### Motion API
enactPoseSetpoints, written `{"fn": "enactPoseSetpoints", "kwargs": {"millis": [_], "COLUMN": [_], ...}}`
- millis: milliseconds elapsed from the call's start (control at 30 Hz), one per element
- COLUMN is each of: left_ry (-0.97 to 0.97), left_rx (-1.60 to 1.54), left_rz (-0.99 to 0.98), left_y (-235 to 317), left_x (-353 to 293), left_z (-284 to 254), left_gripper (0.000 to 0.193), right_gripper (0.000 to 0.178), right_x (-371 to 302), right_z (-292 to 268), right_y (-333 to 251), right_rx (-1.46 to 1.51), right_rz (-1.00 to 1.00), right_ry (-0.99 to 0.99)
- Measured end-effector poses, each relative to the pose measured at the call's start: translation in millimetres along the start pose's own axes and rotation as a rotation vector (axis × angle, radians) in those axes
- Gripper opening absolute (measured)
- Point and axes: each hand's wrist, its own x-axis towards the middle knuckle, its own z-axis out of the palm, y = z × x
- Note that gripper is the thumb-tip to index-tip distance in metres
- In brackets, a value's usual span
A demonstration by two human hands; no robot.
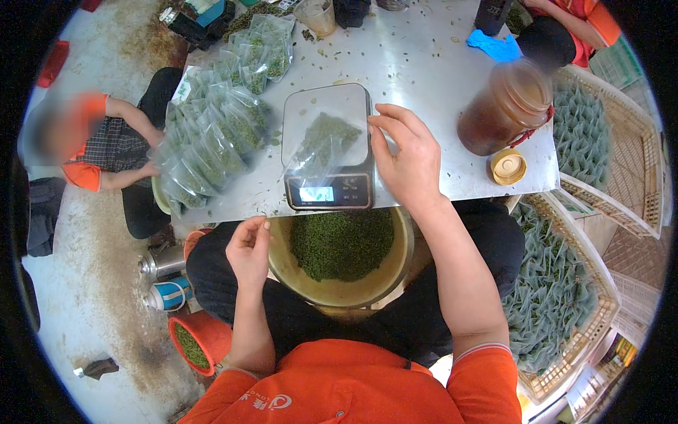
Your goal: The person scoops green tea leaves from a bowl into small plastic bags, weighs each bag on a digital scale, and places the filled bags into a basket. The person repeats this process continuously.
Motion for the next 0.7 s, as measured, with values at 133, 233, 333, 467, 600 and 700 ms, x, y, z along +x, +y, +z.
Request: {"fn": "enactPoseSetpoints", "kwargs": {"millis": [133,233,333,467,600,700], "left_ry": [-0.018,-0.084,-0.185,-0.369,-0.432,-0.435], "left_rx": [0.012,-0.015,0.279,0.615,0.711,0.778], "left_rz": [-0.009,0.008,0.088,0.101,0.17,0.211], "left_y": [4.6,-18.8,-47.3,-76.3,-88.4,-94.2], "left_x": [5.0,-2.7,-13.1,-18.6,-20.8,-24.6], "left_z": [-1.9,5.7,19.7,49.6,86.2,108.1], "left_gripper": [0.013,0.014,0.016,0.019,0.021,0.02], "right_gripper": [0.011,0.011,0.011,0.011,0.011,0.011], "right_x": [-1.5,0.9,0.1,-1.9,-2.5,-2.8], "right_z": [1.1,0.6,-0.3,-1.9,-3.8,-3.6], "right_y": [1.3,2.4,0.9,2.6,6.1,7.6], "right_rx": [-0.02,-0.001,0.007,0.018,0.018,0.023], "right_rz": [-0.021,-0.015,-0.016,-0.002,-0.001,0.004], "right_ry": [0.002,0.014,0.017,-0.002,0.012,0.026]}}
